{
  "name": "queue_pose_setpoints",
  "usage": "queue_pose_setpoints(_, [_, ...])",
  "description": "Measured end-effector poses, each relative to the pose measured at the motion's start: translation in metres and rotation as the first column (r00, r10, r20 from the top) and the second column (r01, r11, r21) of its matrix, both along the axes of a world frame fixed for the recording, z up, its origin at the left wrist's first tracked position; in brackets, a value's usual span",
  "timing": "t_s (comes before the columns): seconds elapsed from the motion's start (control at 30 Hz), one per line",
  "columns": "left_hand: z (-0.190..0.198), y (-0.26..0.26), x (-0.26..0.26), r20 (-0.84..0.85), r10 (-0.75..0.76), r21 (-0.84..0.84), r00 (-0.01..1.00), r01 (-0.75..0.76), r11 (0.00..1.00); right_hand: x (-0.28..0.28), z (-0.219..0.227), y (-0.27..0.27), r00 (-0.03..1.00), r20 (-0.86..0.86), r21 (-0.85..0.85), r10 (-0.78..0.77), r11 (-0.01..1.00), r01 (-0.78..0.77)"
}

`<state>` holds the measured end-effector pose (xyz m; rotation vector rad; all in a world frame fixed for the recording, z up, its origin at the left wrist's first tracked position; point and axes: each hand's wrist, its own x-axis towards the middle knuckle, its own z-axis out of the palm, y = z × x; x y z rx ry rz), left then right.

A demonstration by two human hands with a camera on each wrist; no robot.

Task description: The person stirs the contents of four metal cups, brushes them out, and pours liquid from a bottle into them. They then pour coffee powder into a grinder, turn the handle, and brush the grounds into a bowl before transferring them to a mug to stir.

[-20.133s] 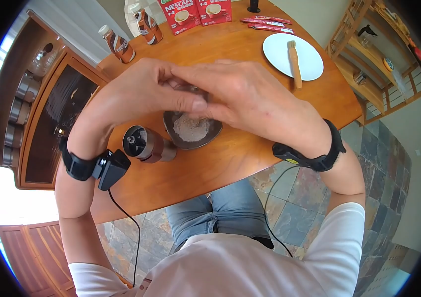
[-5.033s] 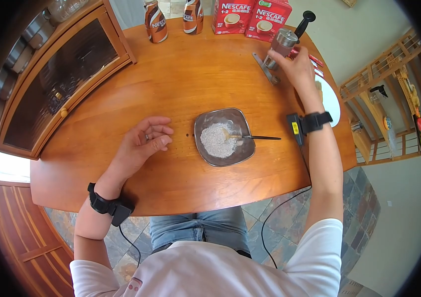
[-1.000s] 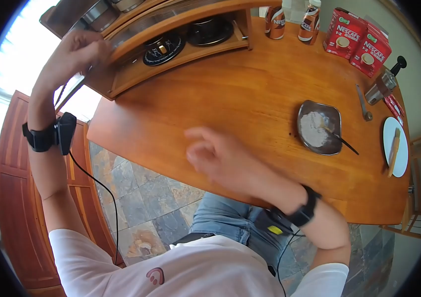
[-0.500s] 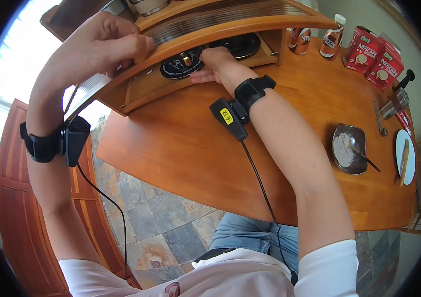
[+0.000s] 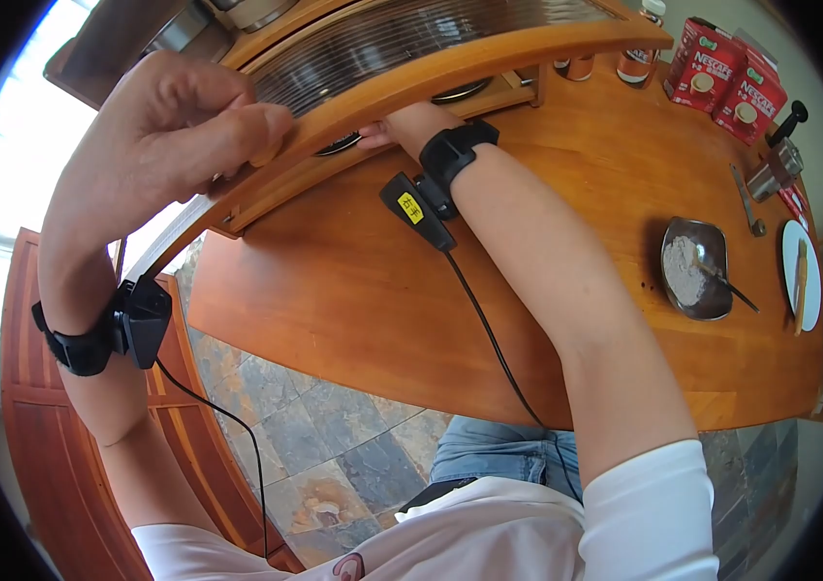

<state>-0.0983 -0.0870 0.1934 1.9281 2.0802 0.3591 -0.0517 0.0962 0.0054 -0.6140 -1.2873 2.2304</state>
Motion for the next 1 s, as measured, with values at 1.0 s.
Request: queue_pose_setpoints(1.0, [0.005, 0.001, 0.009, -0.019, 0.093, 0.0, 0.996, -0.093, 0.996, -0.018, -0.012, -0.004, 1.0, 0.0, -0.098, -0.006, 0.995, 0.006])
